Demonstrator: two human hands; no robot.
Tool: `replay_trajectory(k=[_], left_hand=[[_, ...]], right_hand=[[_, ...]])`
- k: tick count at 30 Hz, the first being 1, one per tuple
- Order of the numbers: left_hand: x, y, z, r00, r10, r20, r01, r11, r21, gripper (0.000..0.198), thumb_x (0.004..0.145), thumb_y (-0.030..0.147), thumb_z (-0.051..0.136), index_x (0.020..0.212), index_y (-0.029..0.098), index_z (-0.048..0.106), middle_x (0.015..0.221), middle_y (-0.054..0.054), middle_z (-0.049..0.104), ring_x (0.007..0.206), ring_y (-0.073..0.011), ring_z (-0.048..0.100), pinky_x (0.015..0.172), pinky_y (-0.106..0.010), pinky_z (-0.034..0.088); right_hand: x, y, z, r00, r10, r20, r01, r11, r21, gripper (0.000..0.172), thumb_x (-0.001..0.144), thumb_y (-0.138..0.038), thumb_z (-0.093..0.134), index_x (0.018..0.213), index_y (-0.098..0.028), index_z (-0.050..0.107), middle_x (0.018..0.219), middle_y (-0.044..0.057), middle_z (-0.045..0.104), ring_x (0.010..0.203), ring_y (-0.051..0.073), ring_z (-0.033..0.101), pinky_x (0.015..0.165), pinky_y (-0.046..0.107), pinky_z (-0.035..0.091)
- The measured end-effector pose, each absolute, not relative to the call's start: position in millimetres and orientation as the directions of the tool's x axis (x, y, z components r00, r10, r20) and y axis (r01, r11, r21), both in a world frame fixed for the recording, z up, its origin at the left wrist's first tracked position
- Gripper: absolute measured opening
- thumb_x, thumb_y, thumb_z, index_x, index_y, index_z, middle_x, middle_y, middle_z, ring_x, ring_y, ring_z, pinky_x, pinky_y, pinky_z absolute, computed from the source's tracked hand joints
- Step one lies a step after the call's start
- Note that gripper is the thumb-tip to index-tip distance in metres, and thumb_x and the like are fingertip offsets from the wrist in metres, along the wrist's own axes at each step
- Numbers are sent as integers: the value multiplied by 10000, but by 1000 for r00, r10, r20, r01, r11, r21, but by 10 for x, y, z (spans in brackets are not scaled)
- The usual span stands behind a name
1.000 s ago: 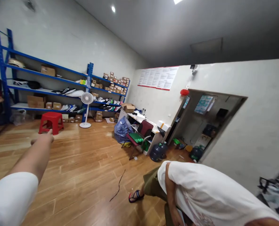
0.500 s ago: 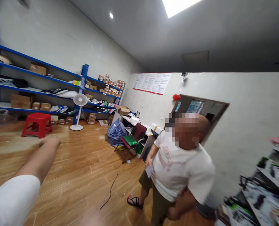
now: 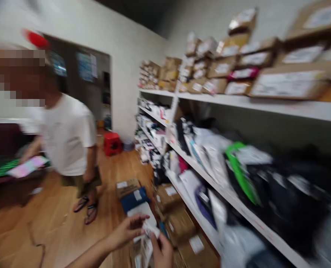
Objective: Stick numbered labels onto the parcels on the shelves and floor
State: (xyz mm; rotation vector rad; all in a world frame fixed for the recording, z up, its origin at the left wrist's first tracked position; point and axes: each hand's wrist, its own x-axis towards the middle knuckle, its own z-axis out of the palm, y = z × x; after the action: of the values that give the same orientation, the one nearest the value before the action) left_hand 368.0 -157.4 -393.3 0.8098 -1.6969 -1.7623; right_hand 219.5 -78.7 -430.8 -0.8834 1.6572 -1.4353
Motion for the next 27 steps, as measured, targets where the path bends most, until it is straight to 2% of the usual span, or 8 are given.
replay_trajectory(k=[2,7,9,12,18,22,24,27], left_hand=[[3319,-1575,-3941,-707,-706,-44,16,-79,997,594,595,663,722,923,169,684,894,-58,686,878,-221,610,836,-331,453],[2938,-1545,-3930,-749,-659,-68,19,-124,992,468,633,602,709,654,142,623,579,19,557,568,-122,473,558,-229,359],[2896,-1463,-3927,-757,-648,-81,9,-135,991,466,658,600,679,599,149,578,528,38,498,523,-108,421,520,-221,326],[2900,-1314,-3924,-751,-656,-68,-31,-68,997,451,708,569,630,552,166,504,514,48,446,530,-109,401,523,-216,327],[3170,-1108,-4122,-816,-577,-26,-192,228,955,390,795,505,532,588,177,569,550,22,540,565,-141,515,554,-219,393],[3337,-945,-4374,-819,-567,86,-149,355,923,362,808,459,550,571,188,586,548,16,575,541,-138,554,553,-208,432],[3352,-846,-4449,-813,-573,105,-136,362,922,369,805,453,565,547,189,562,524,19,564,504,-129,543,520,-196,434],[3285,-709,-4451,-846,-533,3,-167,270,948,364,812,468,567,577,190,585,534,11,594,507,-137,570,498,-187,453]], right_hand=[[2105,-683,-4171,-508,-859,-58,-25,82,-996,463,709,-599,636,791,-151,722,728,49,690,757,229,622,695,331,523],[1986,-529,-3999,-698,-715,-43,39,22,-999,471,674,-609,647,576,-148,631,546,10,579,553,139,496,550,252,421],[1992,-431,-4013,-759,-650,-35,68,-25,-997,423,645,-571,697,612,-157,618,544,-15,537,542,126,474,535,238,407],[2039,-264,-4073,-804,-593,-31,104,-89,-991,400,629,-498,750,823,-163,651,627,-19,563,588,126,495,568,233,419],[2342,65,-4336,-811,-573,-119,165,-29,-986,339,717,-499,691,720,-170,613,572,-37,498,543,104,442,524,215,381],[2576,274,-4571,-811,-550,-199,255,-27,-966,352,728,-524,674,790,-183,613,610,-27,520,509,100,424,448,207,343],[2643,368,-4661,-796,-551,-249,316,-28,-948,357,729,-525,675,816,-189,593,616,-33,513,470,85,399,411,198,304],[2655,499,-4742,-781,-555,-288,368,-36,-929,365,749,-546,647,774,-193,557,598,-42,492,430,68,373,396,193,272]])
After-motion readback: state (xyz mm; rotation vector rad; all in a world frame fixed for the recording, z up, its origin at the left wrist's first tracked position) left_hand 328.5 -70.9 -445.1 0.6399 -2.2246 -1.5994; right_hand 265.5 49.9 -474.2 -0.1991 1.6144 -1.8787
